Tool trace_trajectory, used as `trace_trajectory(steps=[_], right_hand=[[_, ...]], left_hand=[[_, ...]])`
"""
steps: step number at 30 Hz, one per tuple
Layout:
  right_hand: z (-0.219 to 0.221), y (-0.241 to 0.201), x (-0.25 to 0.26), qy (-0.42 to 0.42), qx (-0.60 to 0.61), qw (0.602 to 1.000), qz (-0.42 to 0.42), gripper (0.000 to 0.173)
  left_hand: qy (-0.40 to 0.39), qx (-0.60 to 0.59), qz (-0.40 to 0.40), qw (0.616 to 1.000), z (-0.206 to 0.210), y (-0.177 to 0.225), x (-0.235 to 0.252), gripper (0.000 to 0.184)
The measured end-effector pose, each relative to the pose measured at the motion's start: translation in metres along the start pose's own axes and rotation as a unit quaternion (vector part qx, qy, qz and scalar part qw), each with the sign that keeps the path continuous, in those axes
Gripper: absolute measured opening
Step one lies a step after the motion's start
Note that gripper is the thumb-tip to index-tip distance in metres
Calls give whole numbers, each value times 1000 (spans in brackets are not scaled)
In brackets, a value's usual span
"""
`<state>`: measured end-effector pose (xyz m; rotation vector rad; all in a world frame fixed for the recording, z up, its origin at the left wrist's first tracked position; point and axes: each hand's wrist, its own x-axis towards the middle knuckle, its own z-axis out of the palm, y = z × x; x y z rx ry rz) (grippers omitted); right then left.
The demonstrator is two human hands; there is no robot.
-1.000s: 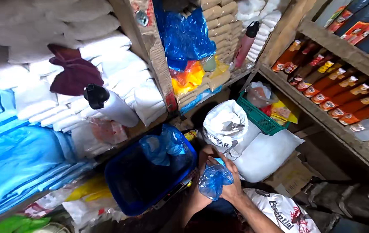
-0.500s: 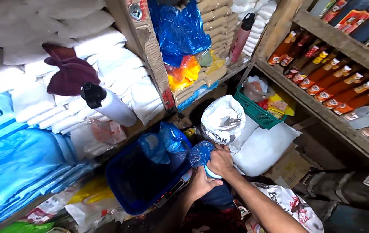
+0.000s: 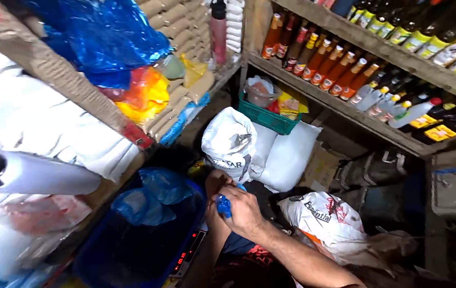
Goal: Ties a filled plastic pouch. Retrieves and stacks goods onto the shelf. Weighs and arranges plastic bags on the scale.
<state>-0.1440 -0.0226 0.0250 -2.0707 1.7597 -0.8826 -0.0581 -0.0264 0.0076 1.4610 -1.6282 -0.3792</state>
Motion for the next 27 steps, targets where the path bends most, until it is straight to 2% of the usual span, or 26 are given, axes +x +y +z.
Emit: trace_trajectory(steps=[1, 2, 4, 5, 6, 7, 10, 11, 14, 15, 19, 20, 23, 25, 27], right_hand=[[-2, 8, -4, 11, 15, 1000, 1, 27], [-3, 17, -8, 22, 30, 999, 1, 30], [0, 35, -14, 19, 56, 998, 13, 62], [4, 42, -19, -5, 62, 998, 28, 78], [10, 47, -26, -24, 68, 996, 43, 86], [19, 51, -33, -23, 77, 995, 52, 84], [44, 55, -55, 25, 61, 997, 48, 60], [46, 55, -58, 26, 57, 997, 46, 60], [34, 53, -49, -9, 60, 997, 57, 79], [31, 53, -47, -7, 59, 997, 58, 80], [46, 62, -61, 5, 22, 999, 47, 61], [44, 63, -59, -1, 26, 998, 49, 62], [23, 66, -50, -22, 96, 994, 51, 80], [14, 70, -53, -5, 154, 986, 61, 89], [10, 74, -62, 16, 183, 981, 62, 90]], left_hand=[[-20, -33, 38, 999, 17, -35, -19, 32], [-83, -55, 12, 995, 20, -52, -26, 37], [-127, -115, -42, 984, 28, -70, -27, 45], [-127, -123, -30, 984, 29, -75, -25, 47], [-128, -122, -14, 984, 29, -78, -23, 46], [-129, -111, 13, 985, 29, -78, -20, 43], [-163, -65, 51, 983, 27, -82, -15, 42], [-160, -47, 48, 985, 28, -87, -19, 44], [-130, -59, -27, 989, 36, -96, -26, 45], [-149, -59, -46, 986, 32, -87, -21, 43], [-191, 40, 62, 979, 24, -84, -13, 47], [-193, 45, 70, 978, 23, -85, -12, 50], [-197, 6, 104, 975, 21, -84, -4, 51], [-218, -22, 155, 963, 24, -85, 2, 43], [-206, 11, 176, 962, 26, -79, 1, 38]])
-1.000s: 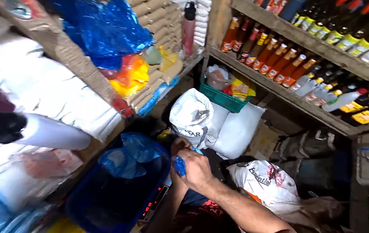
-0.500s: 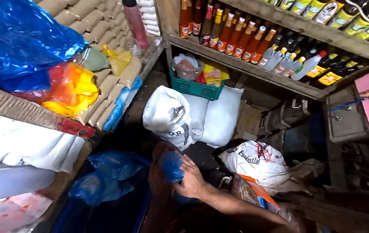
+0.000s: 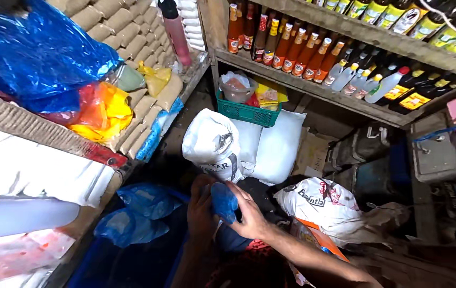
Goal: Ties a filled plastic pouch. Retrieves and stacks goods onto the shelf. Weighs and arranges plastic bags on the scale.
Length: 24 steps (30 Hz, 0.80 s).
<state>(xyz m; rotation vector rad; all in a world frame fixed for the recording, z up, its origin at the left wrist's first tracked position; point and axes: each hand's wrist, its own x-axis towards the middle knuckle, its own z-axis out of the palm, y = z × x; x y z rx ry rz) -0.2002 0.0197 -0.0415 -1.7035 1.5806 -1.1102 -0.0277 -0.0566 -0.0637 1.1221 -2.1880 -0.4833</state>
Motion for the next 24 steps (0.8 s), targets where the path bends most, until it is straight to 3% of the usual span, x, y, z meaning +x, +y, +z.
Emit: trace_trajectory(steps=[5, 8, 10, 13, 15, 17, 19, 24], right_hand=[[-9, 19, -24, -38, 4, 999, 39, 95], [-10, 19, -25, -93, -20, 993, 72, 106], [-5, 12, -16, -120, -50, 988, 86, 110], [10, 5, 13, -118, -88, 985, 90, 117], [21, 2, 33, -89, -102, 987, 81, 103], [32, -6, 45, -69, -123, 988, 64, 79], [41, -11, 54, -76, -149, 983, 72, 66], [67, -10, 45, -62, -199, 978, 30, 42]], left_hand=[[1, 56, -46, 997, 5, 9, -4, 45], [-10, 47, -54, 997, 9, 6, -3, 53], [-10, 1, -57, 998, 8, 4, 1, 49], [-50, -76, -173, 981, -15, 21, 9, 36], [-56, -78, -231, 968, -33, 43, 10, 38], [-44, -118, -234, 964, -47, 59, 8, 42], [-26, -138, -236, 962, -53, 67, 3, 43], [10, -232, -140, 963, -56, 49, -21, 37]])
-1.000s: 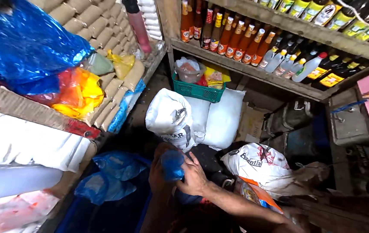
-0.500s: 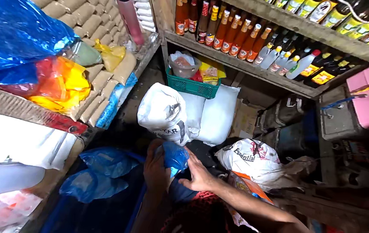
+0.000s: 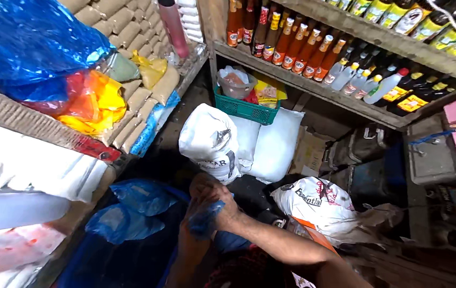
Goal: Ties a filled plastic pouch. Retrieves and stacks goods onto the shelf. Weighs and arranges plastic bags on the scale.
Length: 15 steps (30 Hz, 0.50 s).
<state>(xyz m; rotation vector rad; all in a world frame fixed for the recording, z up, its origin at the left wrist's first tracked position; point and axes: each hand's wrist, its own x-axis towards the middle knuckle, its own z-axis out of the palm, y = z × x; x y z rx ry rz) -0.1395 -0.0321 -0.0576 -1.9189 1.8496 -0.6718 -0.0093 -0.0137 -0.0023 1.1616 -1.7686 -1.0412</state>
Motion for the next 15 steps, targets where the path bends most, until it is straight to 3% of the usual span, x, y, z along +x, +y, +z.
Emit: trace_trajectory(steps=[4, 5, 6, 7, 8, 10, 11, 13, 15], right_hand=[[-2, -1, -7, -25, -42, 996, -80, 39], [-2, 1, -7, -40, -60, 992, -99, 49], [-2, 2, -8, -58, -75, 989, -111, 61], [-2, 2, -7, -71, -80, 987, -118, 72], [-2, 1, -7, -78, -76, 987, -122, 76], [-7, -3, -2, -104, -55, 987, -113, 67], [-11, -5, 1, -115, -46, 986, -110, 61], [-21, -7, -1, -143, -37, 981, -125, 64], [-24, -1, -5, -154, -54, 974, -158, 66]], left_hand=[[18, -133, 51, 990, -4, -37, -11, 29], [25, -197, 28, 980, -3, -43, -15, 37], [13, -274, -21, 961, -2, -49, -17, 61], [-6, -290, -73, 954, -3, -55, -21, 85], [-15, -212, -101, 972, -3, -63, -28, 95], [12, -59, -104, 993, 1, -78, -33, 75], [-5, -64, -139, 988, -2, -66, -24, 58], [-4, -190, -279, 941, -9, -9, 0, 34], [-12, -321, -348, 881, -19, 46, 14, 27]])
